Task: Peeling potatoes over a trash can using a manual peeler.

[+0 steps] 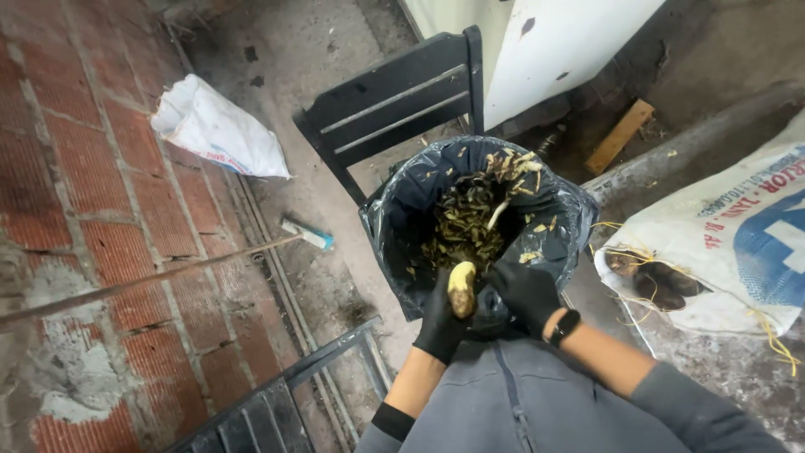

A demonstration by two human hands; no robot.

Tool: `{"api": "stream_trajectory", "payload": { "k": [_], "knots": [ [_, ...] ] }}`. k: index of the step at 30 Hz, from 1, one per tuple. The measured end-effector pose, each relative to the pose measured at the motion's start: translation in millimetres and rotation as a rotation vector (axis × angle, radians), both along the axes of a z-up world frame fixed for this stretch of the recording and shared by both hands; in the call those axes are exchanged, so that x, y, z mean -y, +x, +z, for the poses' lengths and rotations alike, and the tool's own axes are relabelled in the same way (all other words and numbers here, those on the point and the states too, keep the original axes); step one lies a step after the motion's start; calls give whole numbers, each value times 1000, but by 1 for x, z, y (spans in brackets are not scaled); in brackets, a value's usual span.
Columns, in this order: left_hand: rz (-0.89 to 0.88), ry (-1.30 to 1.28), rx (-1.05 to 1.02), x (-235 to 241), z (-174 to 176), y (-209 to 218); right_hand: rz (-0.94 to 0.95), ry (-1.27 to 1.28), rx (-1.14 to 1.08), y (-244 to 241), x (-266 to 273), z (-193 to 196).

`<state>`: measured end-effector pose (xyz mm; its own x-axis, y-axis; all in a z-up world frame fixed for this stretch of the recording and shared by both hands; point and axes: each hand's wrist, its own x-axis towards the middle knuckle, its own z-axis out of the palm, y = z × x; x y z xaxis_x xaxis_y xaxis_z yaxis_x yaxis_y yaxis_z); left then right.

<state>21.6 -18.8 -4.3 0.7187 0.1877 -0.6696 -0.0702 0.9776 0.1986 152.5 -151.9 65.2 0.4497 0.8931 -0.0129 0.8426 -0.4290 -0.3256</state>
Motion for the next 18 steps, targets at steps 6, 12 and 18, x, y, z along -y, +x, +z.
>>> {"api": "stream_trajectory", "payload": {
  "k": [6,12,18],
  "knots": [
    [21,-108,47,6,-25,-5,-16,-12,-90,-6,-2,2],
    [38,-86,-5,-9,4,8,-43,36,-240,-24,-4,25],
    [37,-203,116,4,-50,-7,-188,65,-138,-8,-2,13]
  ]
}}
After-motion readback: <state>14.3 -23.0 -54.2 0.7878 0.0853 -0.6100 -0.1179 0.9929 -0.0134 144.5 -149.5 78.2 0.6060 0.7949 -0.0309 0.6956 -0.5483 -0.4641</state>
